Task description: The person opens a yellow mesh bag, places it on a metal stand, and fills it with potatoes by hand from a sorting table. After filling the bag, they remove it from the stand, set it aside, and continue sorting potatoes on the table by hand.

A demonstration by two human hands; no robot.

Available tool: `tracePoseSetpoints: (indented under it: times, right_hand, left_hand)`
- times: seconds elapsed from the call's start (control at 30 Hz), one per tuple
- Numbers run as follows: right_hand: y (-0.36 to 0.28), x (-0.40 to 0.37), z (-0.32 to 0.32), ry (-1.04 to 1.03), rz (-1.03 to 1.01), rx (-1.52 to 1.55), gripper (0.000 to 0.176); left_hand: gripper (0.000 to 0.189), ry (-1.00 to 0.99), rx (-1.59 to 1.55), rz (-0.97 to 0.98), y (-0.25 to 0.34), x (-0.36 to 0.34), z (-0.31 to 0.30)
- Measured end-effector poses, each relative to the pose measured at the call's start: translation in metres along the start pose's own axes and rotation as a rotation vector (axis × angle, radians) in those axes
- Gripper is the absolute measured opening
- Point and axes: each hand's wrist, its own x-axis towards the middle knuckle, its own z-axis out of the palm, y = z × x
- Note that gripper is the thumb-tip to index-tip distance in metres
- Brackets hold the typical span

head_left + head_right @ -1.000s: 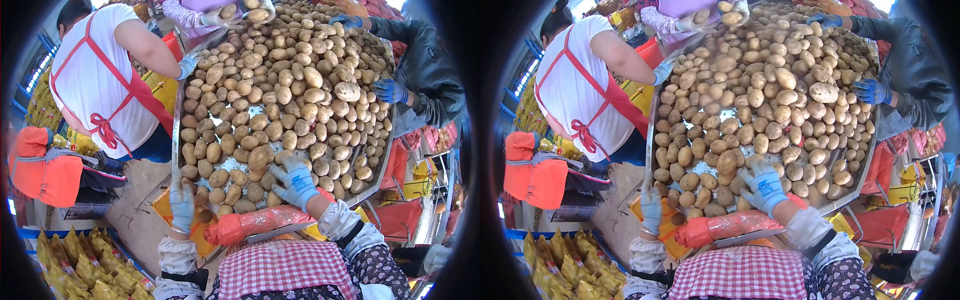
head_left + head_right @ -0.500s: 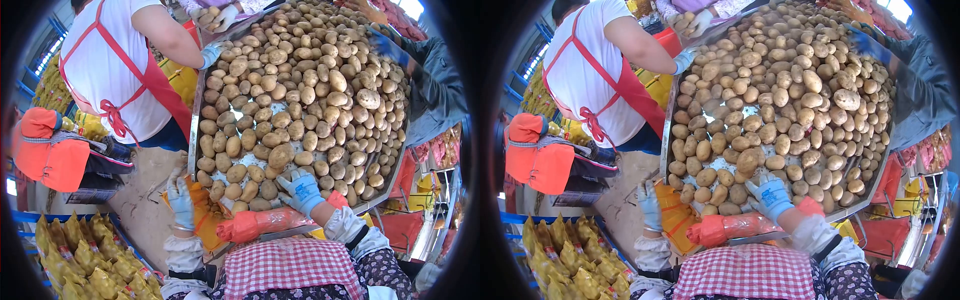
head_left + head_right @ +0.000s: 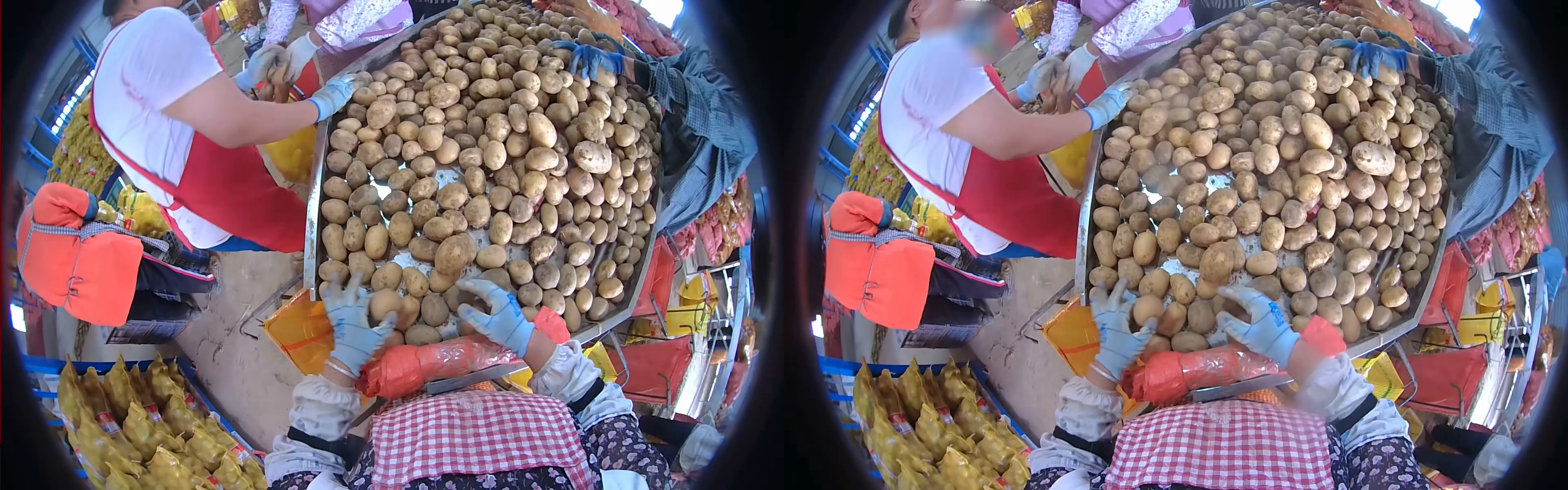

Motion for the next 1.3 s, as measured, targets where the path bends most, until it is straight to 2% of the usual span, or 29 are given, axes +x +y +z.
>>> tracePoseSetpoints:
  times: [0.03, 0.07, 0.1, 0.17, 0.2, 0.23, 0.3, 0.33, 0.37, 0.4, 0.43, 0.47, 0.5, 0.53, 0.57, 0.63, 0.7, 0.77, 0.83, 0.87, 0.9, 0.97, 1.0, 1.07, 1.1, 1.17, 1.2, 1.27, 1.3]
  right_hand:
    - [-0.013, -0.005, 0.007, 0.006, 0.195, 0.624, 0.047]
    - [-0.026, -0.004, 0.005, -0.035, 0.236, 0.821, 0.049]
    - [-0.026, -0.002, 0.004, -0.034, 0.231, 0.820, 0.049]
    - [-0.020, 0.005, 0.004, -0.107, 0.319, 1.077, 0.046]
    - [-0.002, 0.006, 0.001, -0.036, 0.259, 0.899, 0.038]
    - [0.000, 0.003, -0.007, -0.026, 0.256, 0.900, 0.038]
    - [0.001, 0.006, -0.025, 0.196, 0.247, 0.199, 0.031]
    - [0.010, 0.008, -0.030, 0.208, 0.247, 0.196, 0.031]
    - [0.026, 0.010, -0.031, 0.336, 0.110, -0.205, 0.032]
    - [0.033, 0.009, -0.031, 0.452, -0.032, -0.609, 0.034]
    - [0.020, 0.009, -0.028, 0.459, -0.026, -0.613, 0.034]
    - [0.003, 0.009, -0.021, 0.361, -0.094, -0.657, 0.037]
    - [-0.009, 0.011, -0.017, 0.264, -0.162, -0.704, 0.040]
    - [-0.005, 0.010, -0.009, 0.122, -0.139, -0.705, 0.048]
    - [-0.007, 0.006, -0.002, 0.136, -0.128, -0.710, 0.048]
    - [-0.011, 0.005, 0.003, 0.001, -0.202, -0.831, 0.051]
    - [-0.008, 0.002, -0.003, -0.030, -0.193, -0.771, 0.053]
    - [-0.009, -0.003, -0.006, -0.016, -0.225, -0.829, 0.052]
    - [-0.010, -0.003, -0.010, -0.028, -0.239, -0.827, 0.051]
    - [-0.008, -0.001, -0.010, -0.006, -0.201, -0.789, 0.050]
    - [-0.007, 0.003, -0.012, 0.017, -0.167, -0.753, 0.050]
    - [-0.009, 0.006, -0.016, 0.058, -0.119, -0.755, 0.048]
    - [-0.014, 0.005, -0.021, 0.080, -0.073, -0.715, 0.047]
    - [-0.022, -0.001, -0.031, 0.158, -0.091, -0.708, 0.041]
    - [-0.039, -0.003, -0.040, 0.159, -0.089, -0.704, 0.041]
    - [-0.103, -0.002, -0.071, -0.229, 0.105, -0.762, 0.033]
    - [-0.139, 0.001, -0.082, -0.392, 0.167, -0.988, 0.027]
    - [-0.191, -0.020, -0.101, -0.190, -0.357, -1.182, 0.028]
    - [-0.191, -0.065, -0.050, -0.180, -0.351, -1.177, 0.028]
  left_hand:
    - [0.059, 0.087, -0.138, 0.041, 0.016, 0.000, -0.003]
    - [0.062, -0.038, -0.364, 0.111, 0.031, 0.008, -0.004]
    - [0.062, -0.035, -0.363, 0.115, 0.039, 0.013, 0.004]
    - [0.069, 0.035, -0.262, 0.122, 0.042, 0.023, 0.022]
    - [0.070, 0.013, -0.062, 0.101, 0.030, 0.023, 0.027]
    - [0.070, 0.012, -0.063, 0.111, 0.022, 0.019, 0.020]
    - [0.063, -0.100, 0.008, 0.196, 0.004, 0.005, 0.007]
    - [0.057, -0.164, -0.006, 0.218, -0.002, 0.000, 0.001]
    - [0.057, -0.168, -0.012, 0.226, -0.010, 0.004, -0.001]
    - [0.055, -0.356, -0.143, 0.085, -0.017, 0.014, -0.005]
    - [0.053, -0.542, -0.269, -0.057, -0.019, 0.028, -0.012]
    - [0.055, -0.364, -0.320, -0.053, -0.016, 0.044, -0.018]
    - [0.055, -0.361, -0.321, -0.038, -0.019, 0.059, -0.010]
    - [0.056, -0.081, -0.052, -0.018, -0.025, 0.071, 0.008]
    - [0.058, 0.200, 0.213, 0.005, -0.030, 0.080, 0.027]
    - [0.063, 0.198, 0.097, 0.008, -0.023, 0.075, 0.041]
    - [0.058, -0.057, -0.090, 0.171, -0.009, 0.058, 0.023]
    - [0.048, -0.141, -0.048, 0.294, -0.007, 0.051, 0.009]
    - [0.041, -0.069, -0.368, 0.145, -0.010, 0.063, 0.015]
    - [0.041, 0.261, -0.205, 0.173, -0.013, 0.080, 0.021]
    - [0.041, 0.269, -0.203, 0.178, -0.018, 0.100, 0.026]
    - [0.047, 0.086, 0.156, -0.085, -0.029, 0.133, 0.027]
    - [0.047, 0.093, 0.156, -0.086, -0.029, 0.143, 0.021]
    - [0.049, -0.200, 0.179, -0.112, -0.028, 0.154, 0.012]
    - [0.049, -0.203, 0.182, -0.111, -0.023, 0.154, 0.008]
    - [0.051, -0.357, 0.230, -0.208, -0.015, 0.155, 0.001]
    - [0.051, -0.366, 0.241, -0.202, -0.017, 0.153, 0.005]
    - [0.049, -0.350, 0.184, -0.238, -0.026, 0.157, 0.014]
    - [0.049, -0.352, 0.192, -0.228, -0.030, 0.156, 0.016]
